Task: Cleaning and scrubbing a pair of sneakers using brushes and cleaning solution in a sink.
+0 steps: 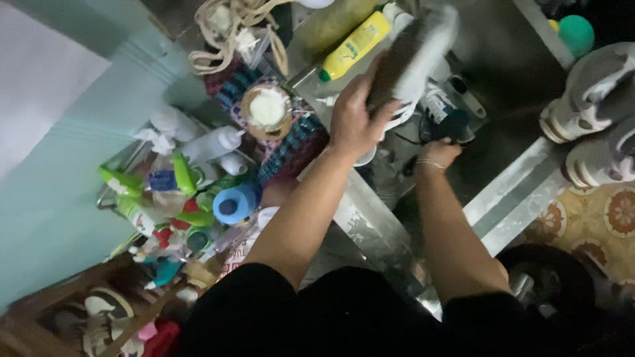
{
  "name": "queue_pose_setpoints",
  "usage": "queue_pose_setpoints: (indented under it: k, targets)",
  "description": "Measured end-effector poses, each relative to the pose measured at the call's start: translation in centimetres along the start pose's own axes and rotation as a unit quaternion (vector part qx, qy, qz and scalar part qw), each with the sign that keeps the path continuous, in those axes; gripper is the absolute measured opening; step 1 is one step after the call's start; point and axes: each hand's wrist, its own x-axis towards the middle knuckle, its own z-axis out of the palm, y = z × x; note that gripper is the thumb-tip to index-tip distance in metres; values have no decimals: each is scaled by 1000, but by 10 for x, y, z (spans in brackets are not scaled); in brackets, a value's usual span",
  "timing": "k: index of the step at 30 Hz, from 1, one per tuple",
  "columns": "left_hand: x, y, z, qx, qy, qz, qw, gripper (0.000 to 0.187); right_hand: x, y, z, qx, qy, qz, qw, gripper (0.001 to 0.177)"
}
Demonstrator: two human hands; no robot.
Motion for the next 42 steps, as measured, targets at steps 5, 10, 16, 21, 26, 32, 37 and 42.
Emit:
queue_pose_setpoints:
  k: [5,10,16,21,26,32,37,42]
  targets:
    - [6,7,5,415,-2,109,903,90,-222,-39,228,-477,37,-120,870,44]
    - [5,6,11,398,12,22,917,86,-395,-95,377,-510,-214,-171,815,35]
    - [-12,-99,39,378,17,34,925,47,-487,-80,472,-702,-450,-511,208,31]
    - [-21,-151,49,211,-61,-102,970,39,-522,-29,518,-726,-472,-500,-4,57]
    - [-20,-158,46,222,-42,-93,970,35,-533,9,536,-781,-447,-426,-94,52]
    - [-21,-155,53,228,-38,-84,969,33,-544,6,541,-824,-449,-345,-25,35]
    - [-26,-154,62,232,-42,-74,969,33,-483,10,540,-817,-511,-250,92,33]
    - [-33,-127,56,237,-45,-66,968,34,-492,-43,538,-849,-376,63,365,28]
